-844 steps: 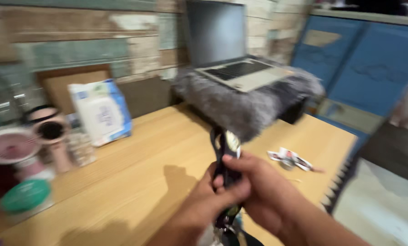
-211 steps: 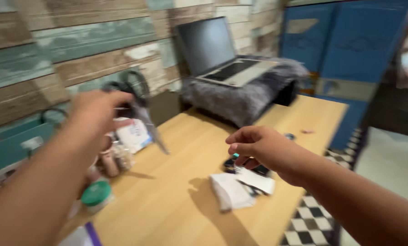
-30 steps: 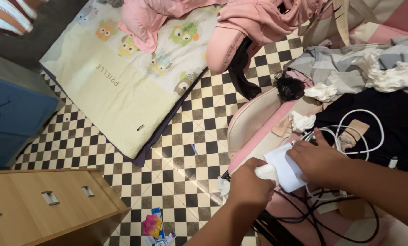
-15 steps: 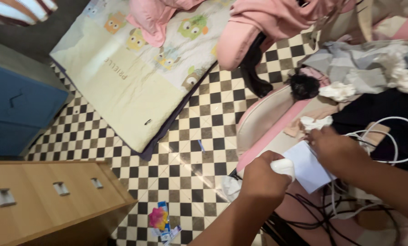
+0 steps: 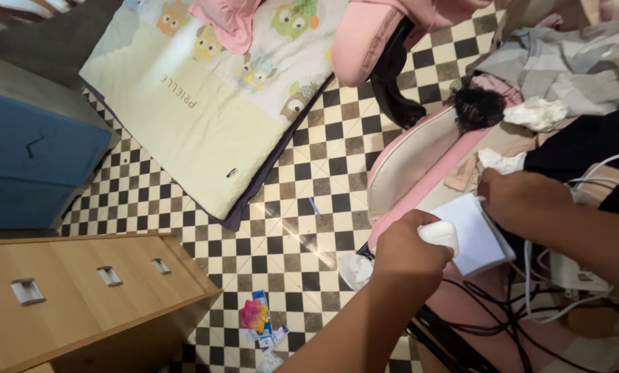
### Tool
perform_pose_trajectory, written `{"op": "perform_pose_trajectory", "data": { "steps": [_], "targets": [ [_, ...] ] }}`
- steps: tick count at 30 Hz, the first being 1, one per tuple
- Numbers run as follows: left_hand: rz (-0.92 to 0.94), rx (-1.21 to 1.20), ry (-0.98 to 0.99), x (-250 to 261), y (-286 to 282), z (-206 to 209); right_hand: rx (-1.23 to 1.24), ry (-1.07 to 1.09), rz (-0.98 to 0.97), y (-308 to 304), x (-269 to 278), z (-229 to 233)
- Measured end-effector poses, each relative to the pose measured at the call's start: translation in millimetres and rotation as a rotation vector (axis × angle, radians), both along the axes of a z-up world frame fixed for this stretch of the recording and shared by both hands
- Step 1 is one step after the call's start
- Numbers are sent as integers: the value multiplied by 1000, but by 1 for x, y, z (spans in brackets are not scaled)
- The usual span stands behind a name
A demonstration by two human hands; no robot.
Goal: The person organizes personal items on a wooden desk and in a drawer. They handle a cotton swab, a small container, a stapler, a makeup bag, an eyelash curler, a pack of wipes, a hair clip, and a pair of earbuds, placing them into the drawer or on the desk surface.
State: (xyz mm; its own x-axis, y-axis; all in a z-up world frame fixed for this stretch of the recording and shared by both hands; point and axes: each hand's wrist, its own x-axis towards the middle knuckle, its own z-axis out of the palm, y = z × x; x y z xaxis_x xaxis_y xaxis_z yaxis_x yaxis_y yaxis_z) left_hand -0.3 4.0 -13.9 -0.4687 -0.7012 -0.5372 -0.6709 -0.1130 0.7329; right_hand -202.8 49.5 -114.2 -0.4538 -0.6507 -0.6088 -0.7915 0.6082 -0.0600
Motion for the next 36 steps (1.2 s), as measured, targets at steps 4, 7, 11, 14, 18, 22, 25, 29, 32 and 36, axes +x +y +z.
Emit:
{"op": "perform_pose_trajectory", "data": {
  "steps": [4, 7, 11, 14, 18, 22, 25, 29, 32, 36],
  "targets": [
    [71, 135, -32, 9, 2, -2, -30, 61, 106, -4, 1, -16],
    [127, 236, -16, 15, 2, -1, -76, 50, 93, -3, 1, -24],
    [70, 120, -33, 19, -1, -5, -122, 34, 80, -2, -4, -24],
    [71, 126, -15, 18, -2, -10, -101, -86, -114, -2, -7, -20],
    [261, 441, 64, 5, -4, -15, -280, -342, -393, 5, -16, -12],
    [419, 619, 94, 7, -8, -6, -664, -808, -854, 10, -13, 0],
    [458, 653, 124, 19, -13, 9, -750, -882, -1029, 10, -10, 10],
    [466, 656, 164, 34, -16, 32, -830, -807, -1057, 12, -8, 18],
    [467, 628, 206, 48, -22, 50, -883, -668, -1051, 18, -8, 24],
    [491, 644, 280, 80, -26, 66, -937, -820, -1092, 29, 1, 40]
  ]
}}
